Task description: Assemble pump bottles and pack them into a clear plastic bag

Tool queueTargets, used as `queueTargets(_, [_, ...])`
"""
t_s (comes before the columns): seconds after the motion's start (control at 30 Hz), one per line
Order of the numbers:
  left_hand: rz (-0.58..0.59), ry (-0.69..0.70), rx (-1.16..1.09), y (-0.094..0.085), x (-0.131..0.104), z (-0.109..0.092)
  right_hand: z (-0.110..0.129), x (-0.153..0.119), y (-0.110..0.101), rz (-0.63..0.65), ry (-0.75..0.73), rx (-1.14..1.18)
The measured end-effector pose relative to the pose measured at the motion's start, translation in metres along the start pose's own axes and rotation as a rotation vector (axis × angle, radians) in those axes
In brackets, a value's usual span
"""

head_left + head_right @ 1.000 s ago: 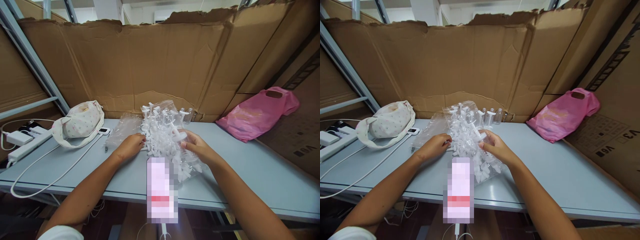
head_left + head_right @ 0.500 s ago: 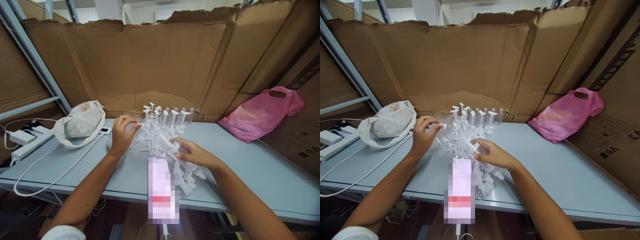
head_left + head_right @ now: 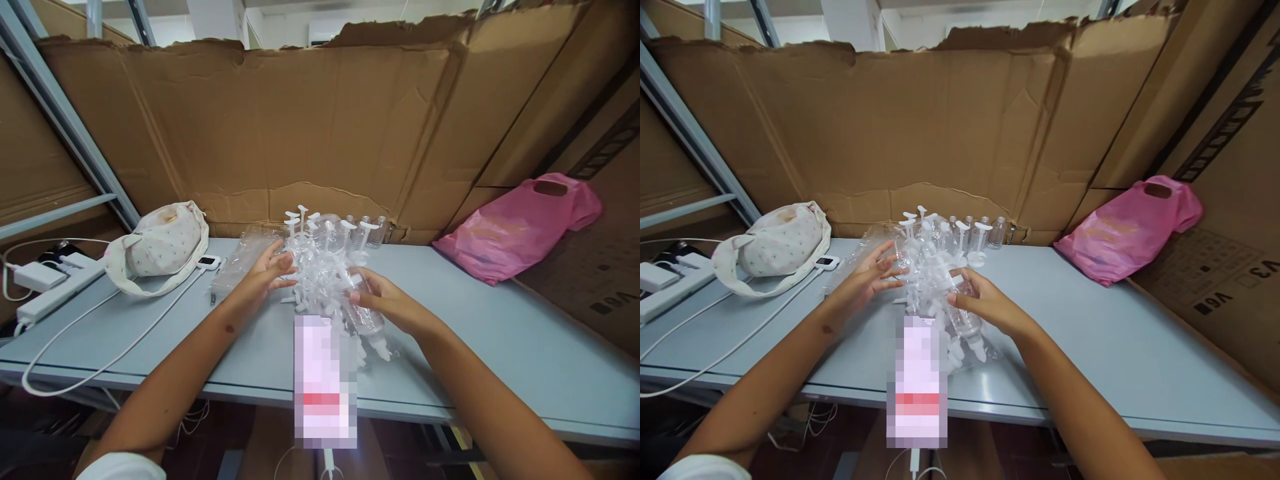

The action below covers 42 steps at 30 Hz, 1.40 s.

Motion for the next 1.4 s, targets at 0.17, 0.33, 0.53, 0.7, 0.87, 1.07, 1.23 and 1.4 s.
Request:
queueTargets(0.17, [0.192,-0.194,-0.176,0.025,-0.012,0.005,-0.001,-0.001,0.015,0.151,0.0,0.099])
queueTargets(0.33, [0.28,-0.223,-0.212,0.031,-0.013,0.007,-0.005,0.0,0.02,0.254,0.05,0.084])
queueTargets(0.53, [0.387,-0.287,-0.246,0.032,-0.016,0.01,0.0,0.002,0.008,0.033,0.057,0.214])
queueTargets(0.7, [0.422,-0.303,-0.208,0.038,-0.021,0.014,0.0,0.002,0.005,-0.053,0.037,0.285])
queueTargets(0.87, [0.192,-0.154,-0.099,0.032,-0.011,0.01,-0.003,0.003,0.004,-0.079,0.065,0.291])
queueTargets(1.07, [0.024,0.036,0.0,0.023,-0.002,-0.002,-0.003,0.006,0.004,-0.115,0.0,0.302])
queueTargets(1.23, [0.028,0.138,0.011,0.022,-0.001,-0.003,-0.001,0.005,0.002,-0.174,-0.042,0.341])
queueTargets(1.4, [0.037,0.212,0.01,0.02,-0.001,-0.003,0.001,0.002,0.001,-0.181,-0.082,0.367])
Point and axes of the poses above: each hand's wrist, its own x-axis towards the middle knuckle, its own y-axis out of the palm, z = x × y, the point moved 4 cm from there along x, towards the middle knuckle, and after that the axes turned 9 degrees about y, right-handed, at the moved point
